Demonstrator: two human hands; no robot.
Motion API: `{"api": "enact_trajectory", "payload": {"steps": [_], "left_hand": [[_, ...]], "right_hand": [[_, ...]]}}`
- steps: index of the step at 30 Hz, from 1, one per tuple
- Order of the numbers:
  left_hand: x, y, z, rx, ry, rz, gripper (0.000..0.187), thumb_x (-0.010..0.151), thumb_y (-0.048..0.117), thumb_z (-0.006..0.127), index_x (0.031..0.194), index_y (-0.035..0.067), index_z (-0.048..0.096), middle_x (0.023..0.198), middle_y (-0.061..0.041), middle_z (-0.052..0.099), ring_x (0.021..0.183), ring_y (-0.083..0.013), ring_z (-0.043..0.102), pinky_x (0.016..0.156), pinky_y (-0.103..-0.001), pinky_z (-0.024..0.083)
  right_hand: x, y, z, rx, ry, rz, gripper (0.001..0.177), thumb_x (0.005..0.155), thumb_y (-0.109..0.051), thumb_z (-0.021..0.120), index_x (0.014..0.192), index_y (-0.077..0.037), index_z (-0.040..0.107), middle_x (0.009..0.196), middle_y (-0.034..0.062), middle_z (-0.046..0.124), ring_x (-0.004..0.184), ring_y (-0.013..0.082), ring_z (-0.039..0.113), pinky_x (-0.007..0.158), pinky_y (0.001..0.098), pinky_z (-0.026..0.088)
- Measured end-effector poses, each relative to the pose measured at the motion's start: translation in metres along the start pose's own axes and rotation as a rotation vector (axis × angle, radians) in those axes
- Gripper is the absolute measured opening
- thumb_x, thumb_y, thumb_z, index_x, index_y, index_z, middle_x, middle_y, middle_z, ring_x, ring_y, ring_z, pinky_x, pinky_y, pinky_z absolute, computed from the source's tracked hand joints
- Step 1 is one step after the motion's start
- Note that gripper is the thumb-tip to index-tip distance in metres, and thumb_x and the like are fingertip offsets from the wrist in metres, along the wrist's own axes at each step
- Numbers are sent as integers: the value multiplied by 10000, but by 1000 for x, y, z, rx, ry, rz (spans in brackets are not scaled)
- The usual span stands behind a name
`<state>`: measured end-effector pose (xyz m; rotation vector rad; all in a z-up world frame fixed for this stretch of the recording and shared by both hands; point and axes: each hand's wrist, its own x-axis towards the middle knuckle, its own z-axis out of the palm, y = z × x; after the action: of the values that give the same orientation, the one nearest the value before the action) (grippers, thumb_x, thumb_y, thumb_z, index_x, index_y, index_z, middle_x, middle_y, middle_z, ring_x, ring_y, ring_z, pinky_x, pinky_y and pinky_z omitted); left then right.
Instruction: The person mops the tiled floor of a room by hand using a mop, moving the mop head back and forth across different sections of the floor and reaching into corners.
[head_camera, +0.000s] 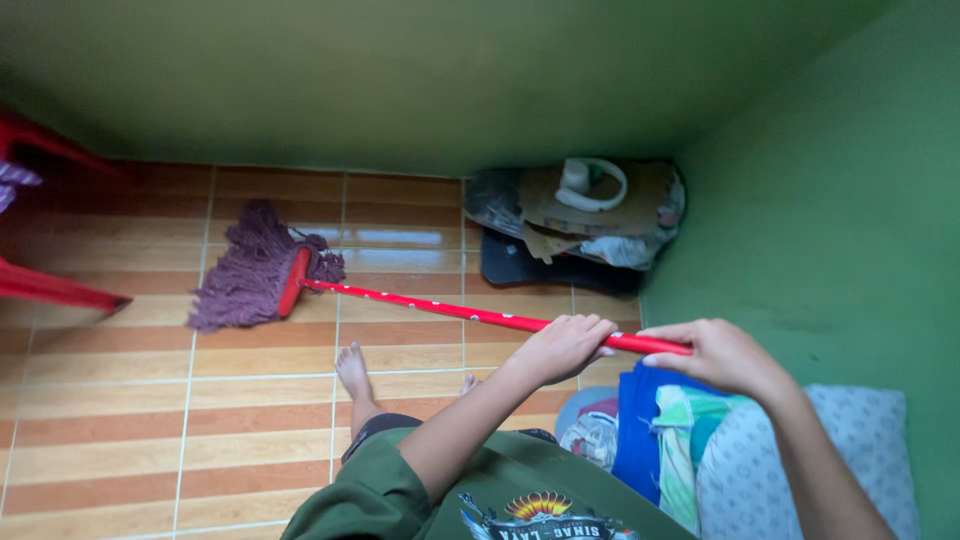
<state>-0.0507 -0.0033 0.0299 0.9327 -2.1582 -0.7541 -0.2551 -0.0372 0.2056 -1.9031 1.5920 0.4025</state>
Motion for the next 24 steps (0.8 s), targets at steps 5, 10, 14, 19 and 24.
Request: {"api": "enact_trajectory", "payload": {"steps": [5,10,14,19,24], "left_hand": [[15,13,-8,-13,-29,1,274,1030,323,546,1208,115,561,1006,-94,615,970,-291,614,802,-433,457],[-15,0,-31,12,-70,18,221,1035,301,551,1158,117,547,1001,-92,593,966,-272,606,810,-418,448],[-69,-24,-52,56,-56,14,161,1014,242,559,1113,116,551,980,-79,587,972,-272,605,821,-414,449],[-151,-89,-90,177,58,-160,119,946,99,571,1064,116,570,988,-73,593,1010,-272,608,891,-435,449],[-206,-163,-165,398,214,-589,260,789,-15,632,1014,103,573,980,-98,594,1106,-301,596,1158,-548,358]], "right_hand": [[-13,-18,-19,-73,44,65,430,784,-526,784,1145,-293,800,878,113,820,792,291,770,757,391,585],[-6,-40,8,-141,50,52,466,787,-494,748,1221,-326,777,920,100,805,819,295,765,792,405,579],[6,-72,60,-83,82,-34,459,805,-508,738,1217,-306,760,975,104,798,848,317,760,798,410,582],[73,-157,126,123,-83,14,479,825,-414,736,1284,-278,722,847,179,785,767,293,779,756,403,582],[164,-292,153,78,-36,-316,433,853,-376,724,1258,-224,729,851,206,739,778,356,741,723,437,565]]}}
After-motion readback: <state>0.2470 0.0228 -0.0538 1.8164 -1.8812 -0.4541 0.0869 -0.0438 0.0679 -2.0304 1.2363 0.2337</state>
